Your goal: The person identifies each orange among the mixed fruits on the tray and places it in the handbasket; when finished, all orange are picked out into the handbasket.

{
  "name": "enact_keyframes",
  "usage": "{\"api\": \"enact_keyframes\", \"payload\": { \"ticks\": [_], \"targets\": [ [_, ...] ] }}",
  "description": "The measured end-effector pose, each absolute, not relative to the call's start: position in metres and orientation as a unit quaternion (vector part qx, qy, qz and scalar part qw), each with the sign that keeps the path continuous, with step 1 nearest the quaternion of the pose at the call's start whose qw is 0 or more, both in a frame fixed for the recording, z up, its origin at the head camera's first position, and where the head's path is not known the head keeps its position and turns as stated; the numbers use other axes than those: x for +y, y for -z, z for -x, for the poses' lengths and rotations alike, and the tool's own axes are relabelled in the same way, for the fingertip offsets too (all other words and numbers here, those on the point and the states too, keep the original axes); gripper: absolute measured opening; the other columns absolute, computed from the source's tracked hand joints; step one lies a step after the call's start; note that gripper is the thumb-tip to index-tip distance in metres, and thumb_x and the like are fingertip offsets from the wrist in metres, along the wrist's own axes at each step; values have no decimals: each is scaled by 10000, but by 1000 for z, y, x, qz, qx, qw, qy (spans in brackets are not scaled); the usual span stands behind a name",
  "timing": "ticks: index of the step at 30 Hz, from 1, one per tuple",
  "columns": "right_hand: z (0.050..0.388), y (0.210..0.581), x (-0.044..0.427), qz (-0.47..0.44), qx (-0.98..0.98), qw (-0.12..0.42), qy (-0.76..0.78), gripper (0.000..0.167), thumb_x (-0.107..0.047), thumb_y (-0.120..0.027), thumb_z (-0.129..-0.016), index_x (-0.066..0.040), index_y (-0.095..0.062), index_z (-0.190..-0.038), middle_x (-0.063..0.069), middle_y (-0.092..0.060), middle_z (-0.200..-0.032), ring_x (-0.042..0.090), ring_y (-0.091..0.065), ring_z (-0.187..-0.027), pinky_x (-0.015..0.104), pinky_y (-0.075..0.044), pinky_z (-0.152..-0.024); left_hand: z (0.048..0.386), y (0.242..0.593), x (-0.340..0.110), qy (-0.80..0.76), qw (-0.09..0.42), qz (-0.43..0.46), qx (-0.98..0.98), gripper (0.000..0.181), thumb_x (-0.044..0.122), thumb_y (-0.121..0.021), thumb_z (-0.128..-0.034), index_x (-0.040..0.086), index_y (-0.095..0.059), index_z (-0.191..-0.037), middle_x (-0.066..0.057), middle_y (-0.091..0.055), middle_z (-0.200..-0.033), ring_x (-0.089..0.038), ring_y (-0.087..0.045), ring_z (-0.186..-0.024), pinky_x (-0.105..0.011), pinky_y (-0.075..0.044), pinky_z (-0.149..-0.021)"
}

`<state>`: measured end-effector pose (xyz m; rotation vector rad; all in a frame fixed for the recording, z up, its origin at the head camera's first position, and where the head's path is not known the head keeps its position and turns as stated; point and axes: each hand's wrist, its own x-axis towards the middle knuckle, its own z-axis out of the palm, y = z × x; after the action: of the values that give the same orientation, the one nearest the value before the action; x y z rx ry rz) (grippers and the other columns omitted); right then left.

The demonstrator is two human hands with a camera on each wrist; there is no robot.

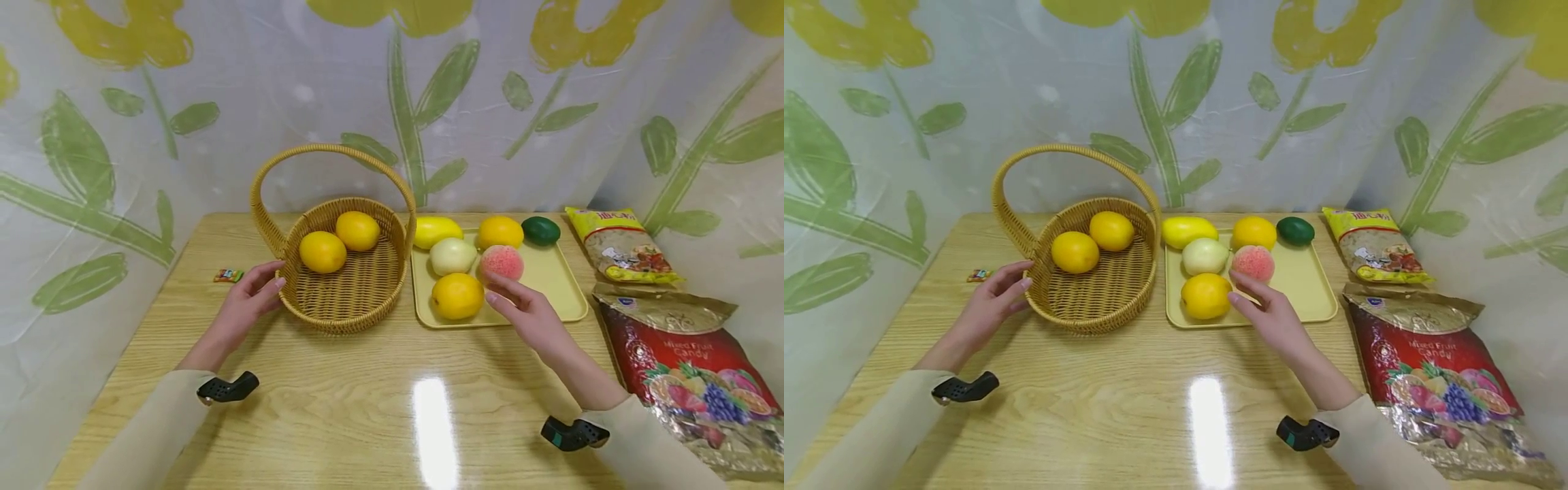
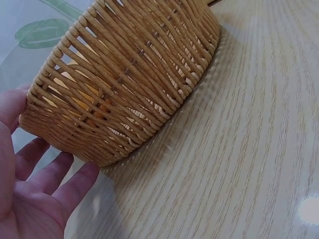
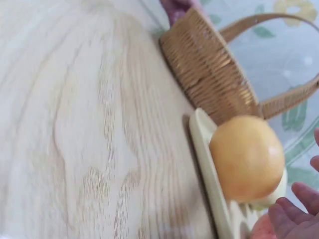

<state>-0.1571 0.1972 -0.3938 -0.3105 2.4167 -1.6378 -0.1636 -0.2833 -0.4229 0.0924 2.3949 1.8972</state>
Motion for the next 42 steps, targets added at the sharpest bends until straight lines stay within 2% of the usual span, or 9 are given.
{"api": "enact_keyframes", "payload": {
  "ticks": [3, 11, 16, 21, 25, 30, 34, 38, 42],
  "targets": [
    [166, 399, 197, 114, 813, 116, 558, 578, -362, -561, -1004, -102, -408, -1497, 111, -422, -1507, 281, -356, -1394, 461, -324, -1125, 164, 423, -283, -621, 44, -28, 782, 571, 348, -528, -1016, 95, -363, -1501, -174, -315, -1529, -134, -427, -1273, -256, -518, -925],
    [185, 410, 193, 118, 796, 148, 574, 580, -351, -594, -988, -122, -423, -1492, 84, -384, -1533, 277, -353, -1393, 458, -267, -1159, 164, 423, -282, -625, 40, -25, 780, 577, 342, -537, -1014, 69, -364, -1493, -190, -335, -1507, -113, -456, -1222, -200, -522, -884],
    [191, 417, 188, 122, 781, 171, 588, 578, -338, -620, -974, -149, -435, -1488, 66, -372, -1531, 262, -370, -1357, 436, -309, -1133, 164, 423, -283, -626, 39, -25, 778, 571, 334, -534, -1016, 72, -364, -1494, -194, -342, -1496, -101, -463, -1207, -203, -523, -884],
    [193, 418, 183, 133, 787, 179, 575, 620, -347, -644, -956, -171, -412, -1503, 53, -349, -1538, 281, -401, -1302, 336, -407, -1046, 164, 423, -283, -627, 41, -25, 777, 570, 335, -538, -1014, 73, -369, -1491, -183, -318, -1524, -110, -447, -1236, -211, -522, -891],
    [192, 417, 180, 144, 791, 183, 566, 658, -340, -663, -944, -184, -381, -1518, 51, -322, -1554, 298, -410, -1282, 273, -436, -981, 164, 422, -282, -625, 43, -26, 779, 577, 345, -536, -1014, 73, -365, -1493, -174, -300, -1540, -135, -439, -1257, -235, -519, -909],
    [190, 416, 177, 161, 798, 177, 553, 679, -315, -686, -931, -199, -373, -1522, 54, -331, -1540, 317, -445, -1248, 372, -447, -992, 163, 422, -283, -622, 44, -25, 781, 576, 347, -536, -1013, 74, -366, -1492, -177, -296, -1544, -139, -454, -1243, -254, -517, -921],
    [189, 414, 177, 185, 813, 152, 530, 647, -283, -696, -927, -146, -420, -1496, 92, -417, -1426, 300, -416, -1219, 460, -377, -1028, 164, 422, -282, -622, 45, -24, 782, 581, 349, -540, -1012, 67, -366, -1488, -174, -289, -1551, -129, -458, -1233, -247, -520, -915],
    [187, 412, 178, 192, 839, 123, 495, 613, -290, -715, -911, -130, -484, -1455, 119, -444, -1310, 297, -373, -1158, 444, -351, -964, 164, 422, -282, -623, 44, -25, 781, 584, 348, -541, -1011, 65, -364, -1490, -180, -296, -1545, -114, -460, -1230, -243, -522, -909],
    [189, 410, 181, 185, 847, 114, 485, 569, -301, -742, -888, -117, -540, -1388, 108, -497, -1319, 287, -453, -1113, 416, -403, -927, 164, 423, -283, -625, 44, -26, 779, 577, 343, -535, -1014, 75, -362, -1496, -179, -290, -1548, -112, -454, -1245, -251, -523, -913]
  ]
}}
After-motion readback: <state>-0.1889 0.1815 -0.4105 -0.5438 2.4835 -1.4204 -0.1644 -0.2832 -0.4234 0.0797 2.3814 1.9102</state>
